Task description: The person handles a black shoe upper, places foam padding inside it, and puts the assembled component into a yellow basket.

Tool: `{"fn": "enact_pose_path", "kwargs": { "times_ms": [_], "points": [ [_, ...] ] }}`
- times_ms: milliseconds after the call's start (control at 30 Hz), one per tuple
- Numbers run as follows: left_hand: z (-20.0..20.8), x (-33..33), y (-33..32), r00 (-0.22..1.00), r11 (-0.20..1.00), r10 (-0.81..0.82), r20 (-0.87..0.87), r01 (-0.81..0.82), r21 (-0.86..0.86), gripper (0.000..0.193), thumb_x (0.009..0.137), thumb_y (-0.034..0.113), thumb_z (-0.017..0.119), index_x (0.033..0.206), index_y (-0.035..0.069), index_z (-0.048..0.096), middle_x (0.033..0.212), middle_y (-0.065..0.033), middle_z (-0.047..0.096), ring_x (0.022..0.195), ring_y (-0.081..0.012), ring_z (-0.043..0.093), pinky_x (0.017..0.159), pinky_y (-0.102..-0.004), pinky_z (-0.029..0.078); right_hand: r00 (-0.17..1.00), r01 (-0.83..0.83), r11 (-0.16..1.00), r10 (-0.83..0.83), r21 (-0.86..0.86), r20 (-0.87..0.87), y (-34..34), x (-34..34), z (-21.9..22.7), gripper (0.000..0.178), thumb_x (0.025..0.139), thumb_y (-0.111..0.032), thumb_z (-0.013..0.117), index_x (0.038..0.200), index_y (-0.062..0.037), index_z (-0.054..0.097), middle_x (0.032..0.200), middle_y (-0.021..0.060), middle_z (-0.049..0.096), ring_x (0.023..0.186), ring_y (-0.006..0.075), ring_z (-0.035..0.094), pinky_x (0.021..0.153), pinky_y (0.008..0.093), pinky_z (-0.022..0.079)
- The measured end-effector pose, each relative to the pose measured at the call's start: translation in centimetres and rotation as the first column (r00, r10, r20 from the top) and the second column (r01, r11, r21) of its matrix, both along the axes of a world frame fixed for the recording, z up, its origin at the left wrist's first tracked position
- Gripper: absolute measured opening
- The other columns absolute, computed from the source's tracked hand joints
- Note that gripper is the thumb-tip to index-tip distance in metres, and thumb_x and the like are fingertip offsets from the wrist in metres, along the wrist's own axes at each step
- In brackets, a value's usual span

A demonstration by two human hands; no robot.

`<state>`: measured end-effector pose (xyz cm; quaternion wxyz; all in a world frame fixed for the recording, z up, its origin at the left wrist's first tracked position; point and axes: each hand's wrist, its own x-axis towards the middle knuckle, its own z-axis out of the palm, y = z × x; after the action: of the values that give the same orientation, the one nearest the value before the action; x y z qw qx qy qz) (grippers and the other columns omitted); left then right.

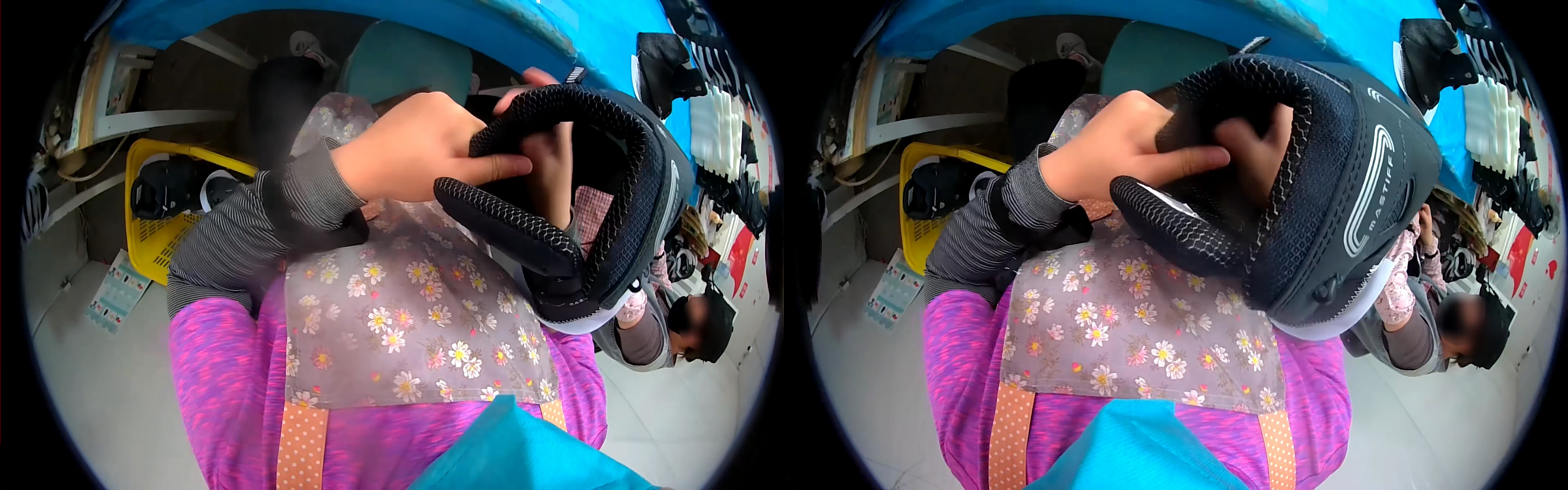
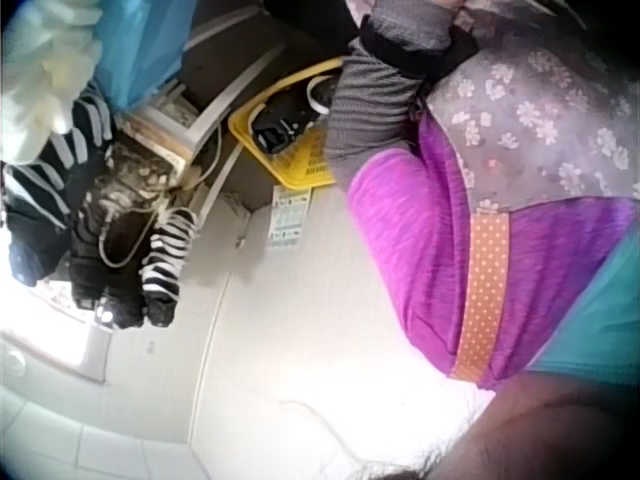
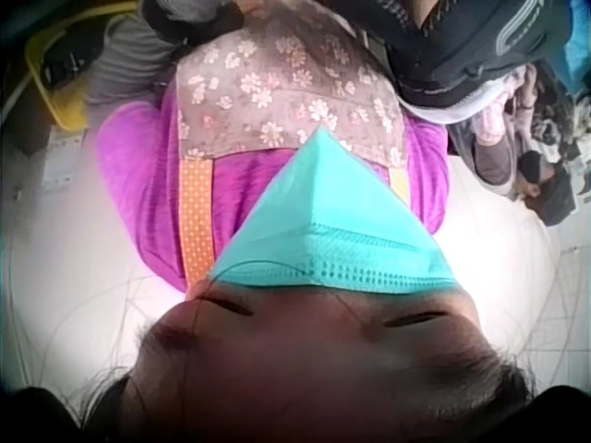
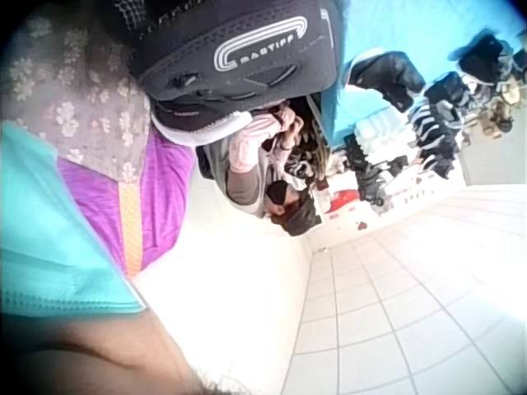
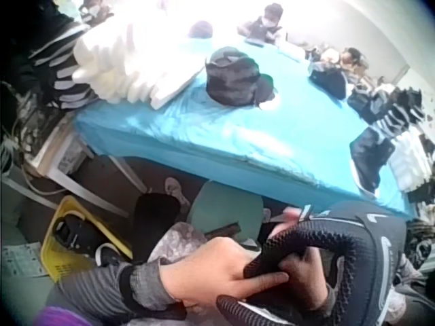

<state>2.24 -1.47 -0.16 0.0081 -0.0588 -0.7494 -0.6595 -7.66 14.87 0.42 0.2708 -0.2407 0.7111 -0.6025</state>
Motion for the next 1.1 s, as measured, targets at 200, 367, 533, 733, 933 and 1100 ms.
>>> {"fn": "enact_pose_path", "kwargs": {
  "times_ms": [200, 367, 533, 733, 933, 1100],
  "points": [
    [0.2, 0.1, 0.1, 0.996, 0.991, -0.076, -0.053, 0.081, 0.106, 0.032, 0.095, 0.027, 0.067, 0.081, -0.002, 0.062, 0.062, -0.0101, 0.056, 0.056, -0.0158, 0.05, 0.054, -0.0324, 0.042, 0.999, 0.022, 0.992, -0.025, -0.128, -0.027, 1.3, 2.0, -1.2, 0.073, 0.087, -0.017, 0.074, 0.144, -0.0012, 0.033, 0.105, 0.0053, 0.053, 0.089, 0.0129, 0.054, 0.08, 0.0244, 0.048],
    [-1.2, 0.3, -0.2, 0.995, 0.981, -0.083, -0.056, 0.091, 0.17, 0.033, 0.092, 0.029, 0.07, 0.08, -0.001, 0.065, 0.063, -0.0103, 0.058, 0.056, -0.0161, 0.052, 0.054, -0.0316, 0.043, 0.903, -0.135, 0.991, 0.115, -0.02, -0.413, 2.6, 0.2, -2.5, 0.155, 0.043, -0.053, 0.096, 0.155, -0.0023, 0.001, 0.109, 0.0056, 0.051, 0.094, 0.0134, 0.051, 0.081, 0.0267, 0.047],
    [-0.6, 0.7, 0.4, 0.972, 0.999, -0.044, -0.232, 0.044, -0.005, 0.058, 0.077, 0.057, 0.076, 0.062, 0.002, 0.064, 0.054, -0.0147, 0.056, 0.049, -0.0323, 0.056, 0.048, -0.0366, 0.042, 0.904, -0.05, 0.993, 0.0, -0.105, -0.428, 2.4, -0.3, -4.4, 0.084, 0.064, -0.03, 0.089, 0.125, 0.0002, 0.04, 0.1, 0.0056, 0.053, 0.09, 0.0112, 0.05, 0.079, 0.0248, 0.045],
    [-1.0, 2.0, 0.2, 0.976, 0.938, -0.147, -0.159, 0.087, -0.335, 0.031, 0.072, 0.03, 0.084, 0.083, 0.005, 0.069, 0.066, -0.0175, 0.06, 0.061, -0.038, 0.059, 0.055, -0.0386, 0.046, 0.944, 0.328, 0.858, -0.28, -0.396, 0.175, 3.2, 0.0, -7.2, 0.026, 0.092, -0.024, 0.064, 0.098, -0.0025, 0.05, 0.092, 0.006, 0.053, 0.08, 0.0113, 0.05, 0.072, 0.025, 0.044],
    [-0.4, 2.6, 0.1, 0.998, 0.974, -0.053, 0.016, 0.055, -0.221, 0.023, 0.076, 0.022, 0.079, 0.081, 0.004, 0.066, 0.068, -0.0183, 0.061, 0.063, -0.0392, 0.059, 0.056, -0.0408, 0.047, 0.984, -0.066, 0.771, 0.156, -0.633, 0.089, 3.3, -2.2, -4.1, 0.024, 0.093, -0.023, 0.064, 0.102, -0.0035, 0.053, 0.091, 0.0068, 0.057, 0.082, 0.0122, 0.055, 0.073, 0.0238, 0.046],
    [-0.5, 1.8, 2.1, 0.96, 0.986, -0.161, -0.231, 0.168, 0.012, 0.018, 0.083, 0.015, 0.075, 0.089, 0.002, 0.063, 0.067, -0.0158, 0.061, 0.058, -0.0357, 0.059, 0.055, -0.0387, 0.046, 0.579, -0.138, 0.561, 0.715, -0.816, 0.393, 0.3, -1.3, -7.8, 0.023, 0.094, -0.023, 0.063, 0.106, -0.0043, 0.056, 0.09, 0.0074, 0.059, 0.084, 0.0129, 0.058, 0.074, 0.0229, 0.048]
  ]
}}
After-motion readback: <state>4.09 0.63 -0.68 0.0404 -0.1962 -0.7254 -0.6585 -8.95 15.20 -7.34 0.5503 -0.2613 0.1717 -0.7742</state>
